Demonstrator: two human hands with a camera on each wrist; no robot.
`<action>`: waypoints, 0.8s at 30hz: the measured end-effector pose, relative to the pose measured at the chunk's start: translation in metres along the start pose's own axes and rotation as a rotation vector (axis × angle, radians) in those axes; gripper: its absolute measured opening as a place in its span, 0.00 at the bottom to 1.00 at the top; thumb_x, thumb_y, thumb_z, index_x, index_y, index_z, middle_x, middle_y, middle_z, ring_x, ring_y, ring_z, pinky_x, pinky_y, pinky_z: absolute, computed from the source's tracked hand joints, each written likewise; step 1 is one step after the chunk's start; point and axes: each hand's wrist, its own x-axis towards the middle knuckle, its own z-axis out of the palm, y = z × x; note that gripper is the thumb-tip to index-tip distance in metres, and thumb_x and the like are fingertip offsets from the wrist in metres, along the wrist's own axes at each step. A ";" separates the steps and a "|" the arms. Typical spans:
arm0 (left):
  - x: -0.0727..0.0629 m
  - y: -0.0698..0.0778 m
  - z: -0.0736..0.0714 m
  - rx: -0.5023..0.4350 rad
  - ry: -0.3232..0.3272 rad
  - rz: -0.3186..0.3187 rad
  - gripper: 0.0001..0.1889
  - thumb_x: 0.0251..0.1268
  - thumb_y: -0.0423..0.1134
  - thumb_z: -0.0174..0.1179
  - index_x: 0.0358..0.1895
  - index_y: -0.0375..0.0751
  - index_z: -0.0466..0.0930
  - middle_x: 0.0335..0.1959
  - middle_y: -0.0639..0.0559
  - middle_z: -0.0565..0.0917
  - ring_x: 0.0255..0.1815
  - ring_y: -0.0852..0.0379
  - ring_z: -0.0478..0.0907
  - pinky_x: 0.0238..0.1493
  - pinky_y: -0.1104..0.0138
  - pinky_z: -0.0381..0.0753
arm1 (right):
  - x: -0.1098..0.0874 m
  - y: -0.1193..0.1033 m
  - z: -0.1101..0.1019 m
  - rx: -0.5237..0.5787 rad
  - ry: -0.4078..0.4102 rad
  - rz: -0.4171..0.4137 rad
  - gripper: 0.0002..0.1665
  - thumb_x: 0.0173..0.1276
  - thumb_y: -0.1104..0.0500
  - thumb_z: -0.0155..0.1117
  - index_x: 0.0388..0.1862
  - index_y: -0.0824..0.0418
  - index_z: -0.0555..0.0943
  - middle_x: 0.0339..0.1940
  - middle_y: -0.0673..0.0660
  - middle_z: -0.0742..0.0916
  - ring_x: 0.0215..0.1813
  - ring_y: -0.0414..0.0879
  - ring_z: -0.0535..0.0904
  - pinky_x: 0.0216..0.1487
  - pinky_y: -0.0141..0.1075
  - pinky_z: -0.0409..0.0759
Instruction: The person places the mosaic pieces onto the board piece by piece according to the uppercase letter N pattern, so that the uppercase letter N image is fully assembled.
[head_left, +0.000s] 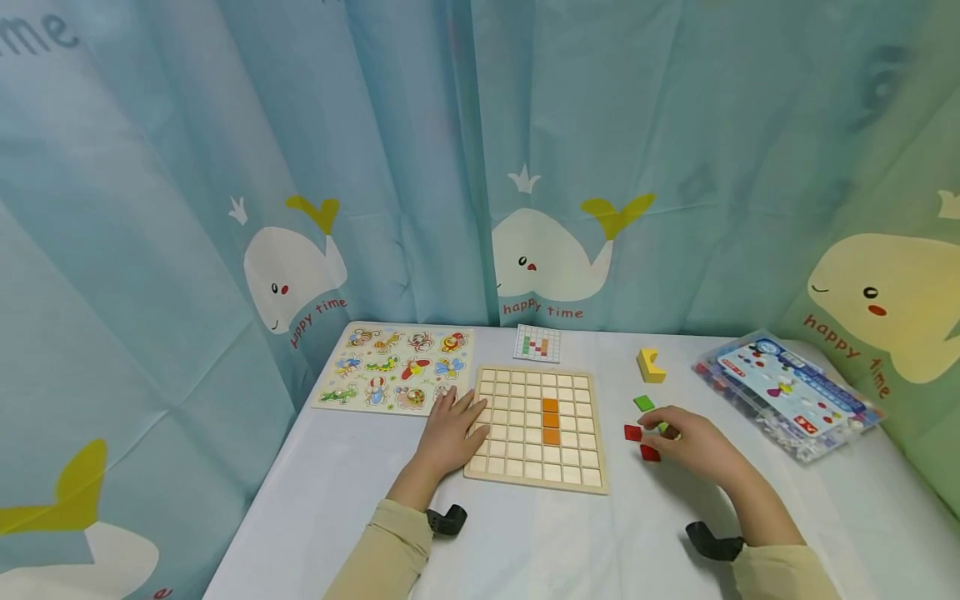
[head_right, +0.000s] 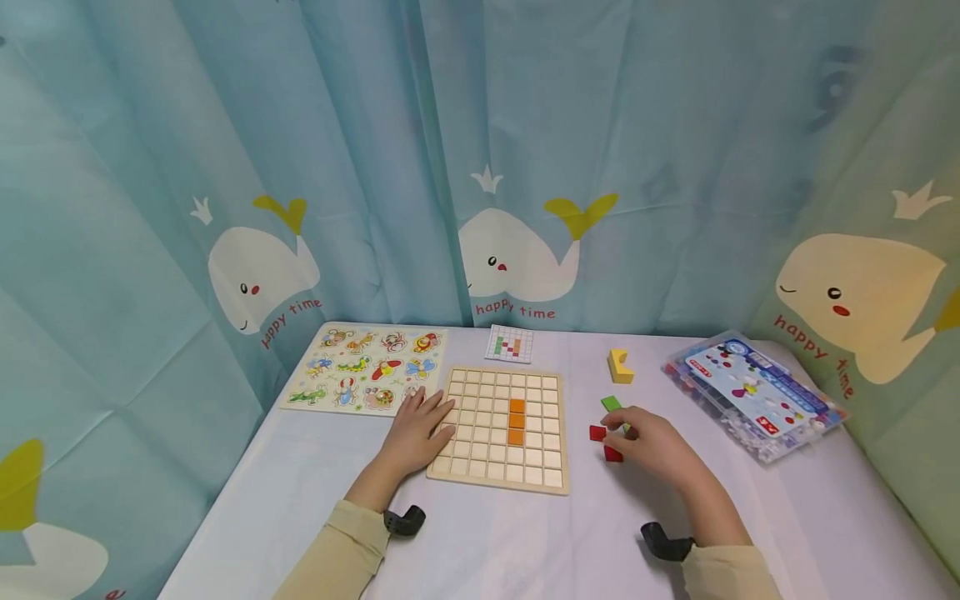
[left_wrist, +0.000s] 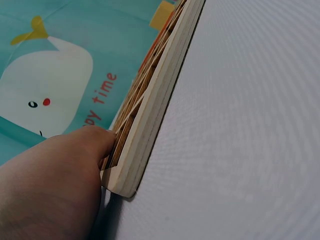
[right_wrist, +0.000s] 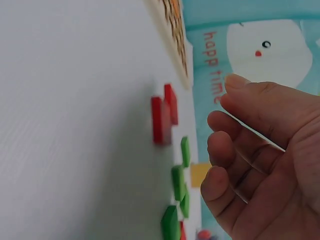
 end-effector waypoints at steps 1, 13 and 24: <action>0.000 0.000 0.000 0.000 0.001 0.002 0.28 0.75 0.58 0.47 0.74 0.55 0.66 0.78 0.51 0.62 0.82 0.43 0.45 0.82 0.49 0.40 | -0.001 0.003 0.000 0.001 -0.001 0.005 0.16 0.67 0.55 0.67 0.53 0.57 0.82 0.45 0.54 0.86 0.38 0.44 0.75 0.32 0.34 0.74; 0.001 -0.002 0.004 0.002 -0.010 -0.005 0.28 0.75 0.59 0.45 0.74 0.57 0.65 0.79 0.53 0.61 0.83 0.45 0.43 0.82 0.50 0.38 | -0.009 0.025 0.006 0.042 -0.013 0.035 0.19 0.66 0.50 0.69 0.54 0.55 0.83 0.40 0.51 0.85 0.34 0.41 0.73 0.31 0.31 0.73; 0.001 -0.002 0.004 -0.006 -0.002 0.000 0.28 0.75 0.59 0.45 0.74 0.56 0.66 0.78 0.53 0.61 0.83 0.44 0.44 0.82 0.50 0.39 | -0.007 0.030 0.011 0.015 -0.026 -0.008 0.19 0.63 0.47 0.71 0.51 0.52 0.83 0.39 0.49 0.81 0.36 0.39 0.70 0.34 0.31 0.70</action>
